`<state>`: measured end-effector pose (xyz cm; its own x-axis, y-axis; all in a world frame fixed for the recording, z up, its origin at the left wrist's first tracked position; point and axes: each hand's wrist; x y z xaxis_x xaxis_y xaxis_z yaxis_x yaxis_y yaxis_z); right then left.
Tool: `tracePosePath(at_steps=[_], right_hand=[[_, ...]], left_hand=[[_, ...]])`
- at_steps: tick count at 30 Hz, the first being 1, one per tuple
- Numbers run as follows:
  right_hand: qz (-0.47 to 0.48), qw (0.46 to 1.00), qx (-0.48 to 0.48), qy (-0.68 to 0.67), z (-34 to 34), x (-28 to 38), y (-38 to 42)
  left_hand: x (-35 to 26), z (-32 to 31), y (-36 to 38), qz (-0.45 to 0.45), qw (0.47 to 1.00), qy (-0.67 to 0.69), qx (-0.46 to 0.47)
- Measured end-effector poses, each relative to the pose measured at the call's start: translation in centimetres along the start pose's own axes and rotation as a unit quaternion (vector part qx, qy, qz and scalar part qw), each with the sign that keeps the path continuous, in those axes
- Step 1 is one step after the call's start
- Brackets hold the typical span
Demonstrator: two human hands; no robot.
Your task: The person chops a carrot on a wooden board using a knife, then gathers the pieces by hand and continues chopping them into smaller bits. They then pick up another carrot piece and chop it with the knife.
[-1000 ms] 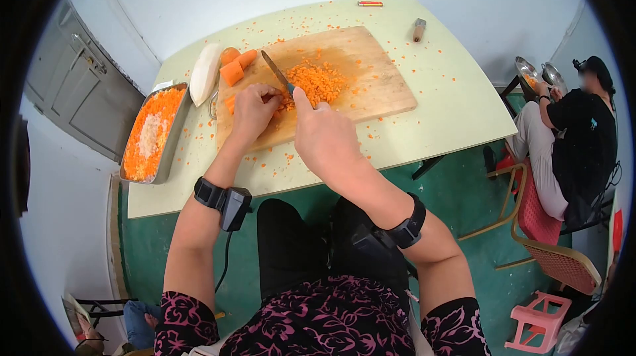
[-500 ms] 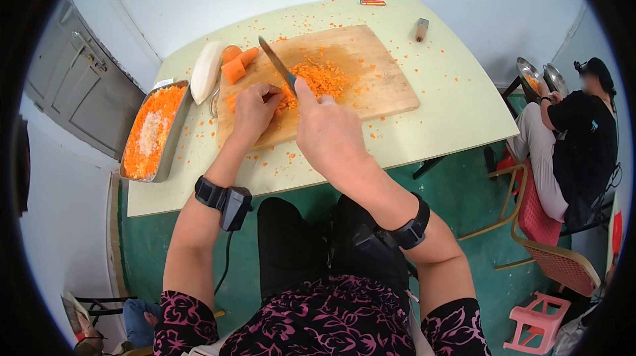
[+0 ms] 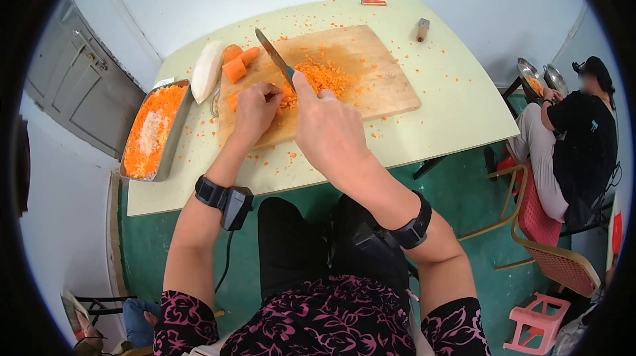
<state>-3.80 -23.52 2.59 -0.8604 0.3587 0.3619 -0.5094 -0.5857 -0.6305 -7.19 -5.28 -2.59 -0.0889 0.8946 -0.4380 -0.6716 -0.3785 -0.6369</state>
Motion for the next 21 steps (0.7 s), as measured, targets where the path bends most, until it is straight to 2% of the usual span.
tracePosePath(at_steps=[3,6,10,13,18,21], right_hand=[[-0.051,0.996,0.064,0.025,-1.1,-0.1,0.7],[-0.055,0.997,0.052,0.023,-0.9,-0.2,0.6],[-0.013,1.0,0.017,0.018,-0.6,-0.2,0.5],[-0.001,0.999,0.028,0.041,-1.4,-0.4,0.8],[-0.004,1.0,-0.004,0.007,0.0,0.1,0.3],[-0.05,0.996,0.07,0.036,-1.4,0.1,1.1]], left_hand=[[0.1,0.0,0.1,-0.013,1.0,-0.014,-0.002],[0.2,-0.1,-0.1,-0.016,1.0,-0.014,-0.008],[-0.1,0.1,0.0,0.021,1.0,0.004,0.009],[0.1,0.1,0.0,-0.026,0.999,-0.015,-0.013],[0.2,-0.2,0.0,0.001,1.0,-0.004,-0.002],[0.3,0.0,0.1,-0.025,0.999,-0.017,-0.015]])
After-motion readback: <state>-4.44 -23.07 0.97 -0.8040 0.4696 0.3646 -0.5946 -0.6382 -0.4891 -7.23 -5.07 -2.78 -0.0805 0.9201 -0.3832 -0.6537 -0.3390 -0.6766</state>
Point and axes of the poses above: each hand's wrist, its own y-axis away from the middle knuckle, its own z-axis out of the back of the hand, x = y × z, and after that the axes turned 4 degrees about -x, right-handed
